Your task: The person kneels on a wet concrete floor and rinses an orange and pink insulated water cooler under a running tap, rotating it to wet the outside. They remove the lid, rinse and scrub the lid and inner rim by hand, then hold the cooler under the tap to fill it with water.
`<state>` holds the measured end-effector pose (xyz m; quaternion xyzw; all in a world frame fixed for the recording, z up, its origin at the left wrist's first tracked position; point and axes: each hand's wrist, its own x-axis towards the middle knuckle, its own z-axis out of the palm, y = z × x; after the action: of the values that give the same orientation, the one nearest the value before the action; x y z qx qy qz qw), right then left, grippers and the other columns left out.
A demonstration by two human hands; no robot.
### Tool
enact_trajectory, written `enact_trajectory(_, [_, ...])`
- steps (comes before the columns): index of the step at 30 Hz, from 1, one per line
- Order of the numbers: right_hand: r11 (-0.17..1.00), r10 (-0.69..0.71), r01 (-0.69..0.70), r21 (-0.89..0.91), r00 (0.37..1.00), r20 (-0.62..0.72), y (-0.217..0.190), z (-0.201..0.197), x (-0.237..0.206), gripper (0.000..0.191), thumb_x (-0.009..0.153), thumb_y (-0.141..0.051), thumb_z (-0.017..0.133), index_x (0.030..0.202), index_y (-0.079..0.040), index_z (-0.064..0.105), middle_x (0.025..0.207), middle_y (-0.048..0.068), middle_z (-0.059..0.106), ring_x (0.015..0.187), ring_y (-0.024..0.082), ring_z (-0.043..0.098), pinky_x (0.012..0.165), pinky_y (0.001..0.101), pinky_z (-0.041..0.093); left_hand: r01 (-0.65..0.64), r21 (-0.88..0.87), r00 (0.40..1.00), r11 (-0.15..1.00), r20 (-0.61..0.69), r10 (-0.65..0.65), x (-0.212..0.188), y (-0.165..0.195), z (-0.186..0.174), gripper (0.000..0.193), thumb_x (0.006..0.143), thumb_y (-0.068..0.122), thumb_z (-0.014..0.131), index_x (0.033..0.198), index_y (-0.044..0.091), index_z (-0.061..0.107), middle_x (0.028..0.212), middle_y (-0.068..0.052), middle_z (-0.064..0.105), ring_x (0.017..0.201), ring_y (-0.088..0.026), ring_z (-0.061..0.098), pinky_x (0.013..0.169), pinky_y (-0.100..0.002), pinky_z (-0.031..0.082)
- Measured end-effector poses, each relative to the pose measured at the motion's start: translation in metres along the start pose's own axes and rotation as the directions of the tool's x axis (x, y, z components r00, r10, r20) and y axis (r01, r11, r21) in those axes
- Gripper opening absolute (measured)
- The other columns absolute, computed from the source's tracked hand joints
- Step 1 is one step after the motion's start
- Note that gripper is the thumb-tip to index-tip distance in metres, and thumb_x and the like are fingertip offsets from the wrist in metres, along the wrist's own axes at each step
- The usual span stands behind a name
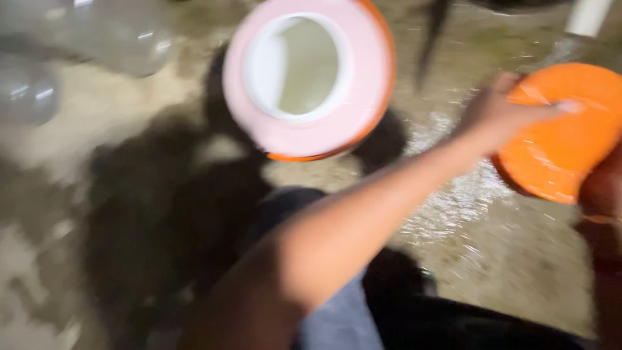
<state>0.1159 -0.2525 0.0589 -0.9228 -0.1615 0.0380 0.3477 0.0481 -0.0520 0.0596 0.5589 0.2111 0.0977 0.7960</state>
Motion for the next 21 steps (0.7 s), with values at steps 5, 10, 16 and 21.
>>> enact_trajectory(5, [0.883, 0.085, -0.047, 0.467, 0.995, -0.061, -0.042, -0.012, -0.021, 0.043, 0.122, -0.036, 0.051, 0.095, -0.004, 0.059, 0.079, 0.003, 0.058, 0.064, 0.014, 0.052, 0.058, 0.0298, 0.042, -0.030, -0.034, 0.999, 0.999, 0.023, 0.031, -0.021, 0.051, -0.027, 0.047, 0.086, 0.036, 0.080, 0.114, 0.000, 0.069, 0.103, -0.009, 0.077, 0.091, -0.014, 0.074, 0.079, -0.031, 0.061])
enact_trajectory(10, [0.456, 0.299, -0.409, 0.790, 0.907, 0.297, -0.114, -0.007, -0.030, 0.025, 0.108, -0.025, 0.056, 0.112, -0.007, 0.073, 0.079, -0.002, 0.065, 0.061, 0.007, 0.054, 0.051, 0.0230, 0.041, 0.076, -0.027, 0.997, 0.997, -0.031, -0.077, -0.035, 0.081, -0.045, 0.039, 0.088, 0.026, 0.078, 0.119, 0.003, 0.069, 0.106, -0.006, 0.077, 0.092, -0.011, 0.072, 0.081, -0.028, 0.059])
enact_trajectory(16, [0.702, 0.151, -0.152, 0.695, 0.987, 0.063, -0.116, 0.016, -0.030, 0.031, 0.107, -0.029, 0.055, 0.117, -0.003, 0.070, 0.093, -0.008, 0.069, 0.079, -0.001, 0.058, 0.068, 0.0171, 0.049, 0.250, -0.237, 0.965, 0.939, -0.022, -0.263, -0.031, 0.082, -0.055, 0.038, 0.089, 0.010, 0.073, 0.125, 0.001, 0.066, 0.108, -0.008, 0.076, 0.093, -0.016, 0.072, 0.083, -0.032, 0.058])
enact_trajectory(21, [0.751, 0.278, -0.245, 0.613, 0.960, 0.044, -0.093, 0.035, -0.028, 0.051, 0.120, -0.035, 0.053, 0.092, 0.008, 0.062, 0.076, -0.002, 0.052, 0.066, 0.006, 0.041, 0.055, 0.0240, 0.034, 0.283, -0.251, 0.952, 0.926, -0.047, -0.303, -0.032, 0.081, -0.058, 0.041, 0.090, 0.007, 0.071, 0.129, 0.003, 0.063, 0.112, -0.008, 0.074, 0.098, -0.016, 0.071, 0.087, -0.033, 0.057])
